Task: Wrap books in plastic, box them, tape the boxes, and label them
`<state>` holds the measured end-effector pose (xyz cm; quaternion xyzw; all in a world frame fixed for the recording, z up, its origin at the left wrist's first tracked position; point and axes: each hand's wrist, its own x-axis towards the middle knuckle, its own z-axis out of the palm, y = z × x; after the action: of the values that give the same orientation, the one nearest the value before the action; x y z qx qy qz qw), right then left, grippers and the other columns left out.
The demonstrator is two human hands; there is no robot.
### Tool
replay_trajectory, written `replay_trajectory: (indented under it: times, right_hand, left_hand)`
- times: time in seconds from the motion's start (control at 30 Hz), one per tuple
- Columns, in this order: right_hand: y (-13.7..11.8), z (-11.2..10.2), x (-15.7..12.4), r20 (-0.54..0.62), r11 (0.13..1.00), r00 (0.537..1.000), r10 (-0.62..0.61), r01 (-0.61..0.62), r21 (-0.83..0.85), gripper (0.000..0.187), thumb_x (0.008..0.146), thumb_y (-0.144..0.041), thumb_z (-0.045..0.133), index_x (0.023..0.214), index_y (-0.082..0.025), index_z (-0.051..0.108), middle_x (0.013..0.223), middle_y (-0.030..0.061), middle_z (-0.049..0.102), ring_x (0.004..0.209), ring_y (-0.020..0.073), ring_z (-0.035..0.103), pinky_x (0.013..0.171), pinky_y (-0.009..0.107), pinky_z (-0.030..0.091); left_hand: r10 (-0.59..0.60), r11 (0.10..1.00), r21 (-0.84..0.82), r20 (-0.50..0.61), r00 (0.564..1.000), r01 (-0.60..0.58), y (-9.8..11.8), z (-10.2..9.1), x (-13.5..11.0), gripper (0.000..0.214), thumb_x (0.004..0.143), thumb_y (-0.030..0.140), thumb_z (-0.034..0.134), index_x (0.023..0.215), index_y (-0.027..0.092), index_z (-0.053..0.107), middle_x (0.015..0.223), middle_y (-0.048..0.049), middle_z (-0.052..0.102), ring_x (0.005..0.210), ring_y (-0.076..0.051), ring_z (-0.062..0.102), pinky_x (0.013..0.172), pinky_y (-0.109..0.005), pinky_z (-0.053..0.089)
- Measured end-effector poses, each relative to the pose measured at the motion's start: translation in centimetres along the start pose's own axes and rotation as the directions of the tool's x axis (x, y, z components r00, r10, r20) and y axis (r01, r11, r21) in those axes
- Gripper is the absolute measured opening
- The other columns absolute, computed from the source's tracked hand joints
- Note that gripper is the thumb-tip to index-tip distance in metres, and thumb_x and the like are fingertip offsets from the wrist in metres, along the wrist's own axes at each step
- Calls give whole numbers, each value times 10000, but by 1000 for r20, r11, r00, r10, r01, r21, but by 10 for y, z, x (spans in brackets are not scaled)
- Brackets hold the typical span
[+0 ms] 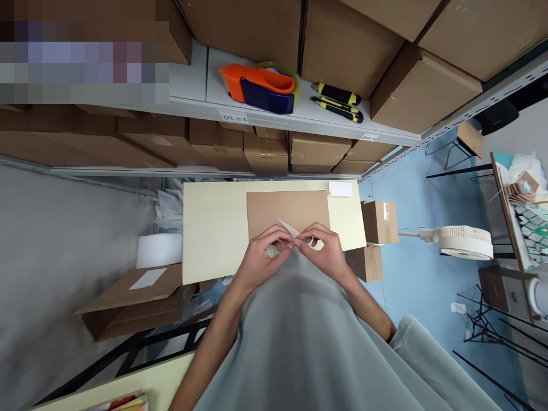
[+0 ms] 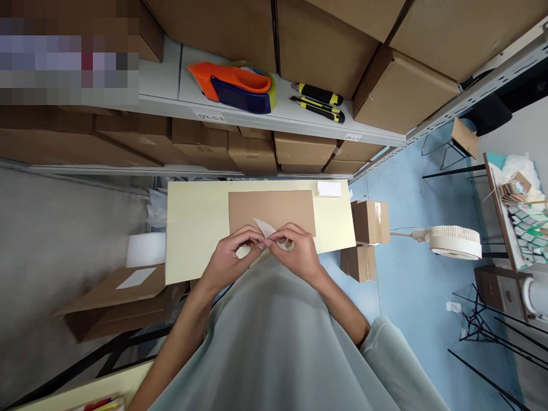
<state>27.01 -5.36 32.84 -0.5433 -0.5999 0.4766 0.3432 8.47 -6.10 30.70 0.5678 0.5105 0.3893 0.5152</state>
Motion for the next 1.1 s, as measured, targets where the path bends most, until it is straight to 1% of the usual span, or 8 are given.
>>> replay_trajectory:
  times: [0.23, 0.53, 0.7, 0.77, 0.83, 0.87, 0.97, 1.1]
  right_hand:
    - [0, 7, 5, -33, 990, 991, 130, -128, 65, 172, 883, -381, 707, 785, -244, 741, 837, 30, 688, 735, 175, 596, 694, 319, 484]
    - [-8, 27, 12, -91, 948, 954, 286, -268, 169, 184, 856, -411, 701, 794, -238, 693, 794, 18, 644, 725, 185, 550, 677, 315, 456]
    - [-14, 46, 17, -138, 944, 946, 293, -264, 198, 204, 881, -421, 701, 803, -234, 682, 772, 13, 612, 722, 184, 531, 698, 323, 450]
    - [-16, 55, 21, -173, 950, 942, 286, -256, 177, 213, 883, -432, 702, 802, -237, 674, 780, 18, 619, 730, 189, 540, 701, 325, 455]
    - [-20, 66, 25, -177, 954, 943, 283, -259, 148, 218, 884, -441, 702, 808, -238, 675, 789, 25, 632, 748, 197, 558, 700, 324, 464]
    - [-22, 73, 27, -168, 955, 944, 283, -262, 138, 218, 883, -444, 701, 815, -238, 679, 791, 27, 635, 751, 198, 563, 693, 322, 464]
    - [-30, 96, 32, -123, 956, 952, 280, -265, 123, 227, 874, -458, 713, 838, -235, 693, 780, 21, 626, 734, 193, 558, 666, 314, 454]
    - [-42, 126, 37, -66, 957, 962, 265, -255, 137, 242, 872, -464, 729, 842, -225, 698, 830, 23, 639, 737, 179, 571, 679, 305, 466]
  left_hand:
    - [-80, 990, -111, 10, 997, 81, -9, -15, -3, 214, 893, 423, 694, 801, 230, 699, 872, -53, 697, 816, -201, 628, 756, -316, 518]
    - [-272, 906, -377, -169, 947, 193, -40, -60, -21, 162, 822, 368, 700, 767, 228, 639, 754, -11, 621, 715, -178, 582, 685, -315, 487]
    - [-420, 800, -570, -311, 853, 186, -65, -110, -35, 148, 850, 359, 653, 810, 247, 566, 571, 89, 338, 455, -93, 275, 457, -251, 245]
    - [-469, 783, -599, -394, 790, 166, -74, -133, -41, 157, 862, 370, 647, 836, 252, 547, 567, 101, 322, 436, -84, 232, 434, -240, 219]
    - [-479, 808, -559, -437, 761, 188, -81, -152, -46, 185, 872, 405, 662, 857, 245, 572, 588, 81, 417, 438, -83, 283, 423, -238, 234]
    - [-469, 826, -522, -428, 772, 213, -83, -157, -48, 213, 877, 435, 675, 869, 235, 602, 633, 52, 510, 457, -86, 347, 426, -240, 264]
    - [-410, 872, -399, -276, 869, 285, -81, -159, -46, 349, 849, 529, 742, 967, 202, 713, 961, -78, 752, 645, -134, 597, 524, -260, 444]
    - [-346, 884, -360, -78, 935, 297, -63, -142, -37, 531, 805, 528, 794, 1225, 211, 728, 1276, -131, 762, 856, -184, 700, 724, -305, 568]
